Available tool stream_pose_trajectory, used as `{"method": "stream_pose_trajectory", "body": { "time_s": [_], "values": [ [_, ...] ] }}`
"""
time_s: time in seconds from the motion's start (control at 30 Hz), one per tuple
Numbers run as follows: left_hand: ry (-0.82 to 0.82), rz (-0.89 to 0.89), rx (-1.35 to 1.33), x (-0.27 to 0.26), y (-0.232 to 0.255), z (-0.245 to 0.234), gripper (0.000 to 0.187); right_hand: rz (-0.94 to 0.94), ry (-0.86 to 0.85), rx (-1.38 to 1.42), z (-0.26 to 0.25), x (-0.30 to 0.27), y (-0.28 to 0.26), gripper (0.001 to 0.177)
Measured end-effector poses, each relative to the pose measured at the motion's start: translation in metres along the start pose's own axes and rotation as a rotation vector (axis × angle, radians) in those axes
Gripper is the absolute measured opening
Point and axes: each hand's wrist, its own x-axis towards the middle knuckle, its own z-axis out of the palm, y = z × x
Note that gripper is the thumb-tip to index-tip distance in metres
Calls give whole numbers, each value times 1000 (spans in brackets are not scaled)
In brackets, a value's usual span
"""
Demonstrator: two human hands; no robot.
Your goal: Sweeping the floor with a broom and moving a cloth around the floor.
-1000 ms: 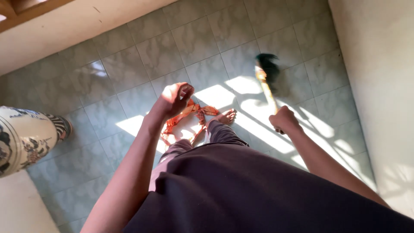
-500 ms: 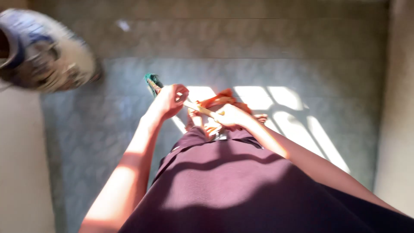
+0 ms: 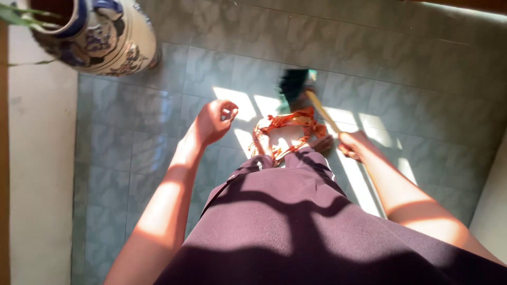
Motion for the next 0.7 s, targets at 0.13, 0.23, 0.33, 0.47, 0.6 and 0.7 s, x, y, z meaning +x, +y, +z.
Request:
{"method": "stream_pose_trajectory", "body": {
  "time_s": [0.13, 0.23, 0.33, 0.47, 0.6, 0.7],
  "values": [
    [-94, 33, -82, 22, -6, 5, 22, 62, 42, 535, -49, 49, 76, 18],
    [-128, 22, -35, 44, 2, 4, 23, 137, 259, 244, -68, 36, 67, 19],
    [-135, 110, -61, 68, 2, 3, 22, 82, 297, 84, -82, 5, 57, 21],
    [-105, 113, -11, 90, 33, -11, 23, -4, 153, 41, -82, -97, 12, 11],
    [-152, 123, -16, 128, 29, -4, 23, -202, -80, -7, -54, -144, -68, 43],
    [-117, 228, -32, 154, 37, -6, 24, -337, -478, 94, -29, -97, -129, 39]
  ]
}}
